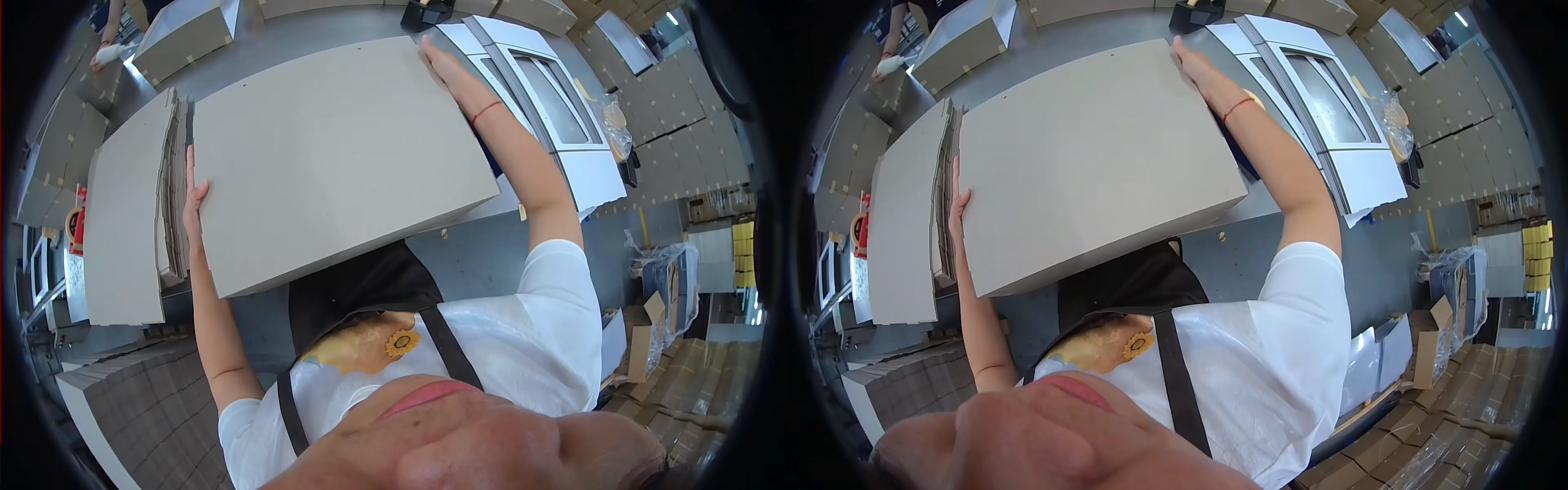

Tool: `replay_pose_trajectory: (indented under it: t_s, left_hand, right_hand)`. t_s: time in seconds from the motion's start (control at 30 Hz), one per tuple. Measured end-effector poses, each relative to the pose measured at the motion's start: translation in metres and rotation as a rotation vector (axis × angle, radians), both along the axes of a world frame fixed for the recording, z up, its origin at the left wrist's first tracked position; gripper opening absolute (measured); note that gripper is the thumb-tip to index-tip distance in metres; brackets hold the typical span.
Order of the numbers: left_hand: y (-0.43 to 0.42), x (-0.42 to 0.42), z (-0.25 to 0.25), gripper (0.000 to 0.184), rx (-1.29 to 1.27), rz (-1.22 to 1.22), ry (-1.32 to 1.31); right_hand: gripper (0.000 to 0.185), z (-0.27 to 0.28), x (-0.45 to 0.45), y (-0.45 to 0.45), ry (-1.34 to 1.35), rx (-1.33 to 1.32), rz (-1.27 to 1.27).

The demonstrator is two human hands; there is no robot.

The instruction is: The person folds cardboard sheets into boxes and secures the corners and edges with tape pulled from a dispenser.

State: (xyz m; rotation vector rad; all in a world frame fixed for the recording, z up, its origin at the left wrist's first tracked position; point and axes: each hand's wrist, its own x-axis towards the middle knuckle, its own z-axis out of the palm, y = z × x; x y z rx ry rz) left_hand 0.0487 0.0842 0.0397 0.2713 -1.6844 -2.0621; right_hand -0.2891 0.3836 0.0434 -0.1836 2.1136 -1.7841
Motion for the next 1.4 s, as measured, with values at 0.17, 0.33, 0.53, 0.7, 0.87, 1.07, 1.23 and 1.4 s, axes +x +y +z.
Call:
replay_pose_trajectory:
  t_s: [0.17,0.33,0.53,0.7,0.87,1.07,1.23,1.4]
  left_hand:
    - [-0.006,-0.006,0.005,0.070,0.006,-0.011,0.007]
    - [-0.008,-0.006,0.009,0.070,0.026,-0.013,0.012]
    - [0.010,0.005,0.020,0.069,0.076,0.020,-0.055]
    - [0.017,0.010,0.024,0.069,0.102,0.037,-0.079]
    - [0.017,0.010,0.028,0.068,0.110,0.040,-0.081]
    - [0.022,0.015,0.033,0.068,0.126,0.057,-0.123]
    - [0.002,0.013,0.017,0.063,0.141,0.008,-0.088]
    - [0.002,0.011,0.017,0.063,0.138,-0.008,-0.093]
  right_hand:
    - [0.057,0.013,0.026,0.002,0.034,-0.031,0.016]
    - [0.062,0.005,0.020,-0.013,0.247,0.120,-0.046]
    - [0.072,0.031,0.090,0.020,-0.165,-0.377,0.207]
    - [0.075,0.032,0.137,0.053,-0.011,-0.440,0.248]
    - [0.073,0.026,0.129,0.038,-0.004,-0.385,0.179]
    - [0.065,0.017,0.122,0.047,-0.010,-0.486,0.177]
    - [0.037,0.023,0.102,0.172,0.874,0.737,-0.228]
    - [0.031,0.003,0.085,0.218,0.335,0.671,0.064]
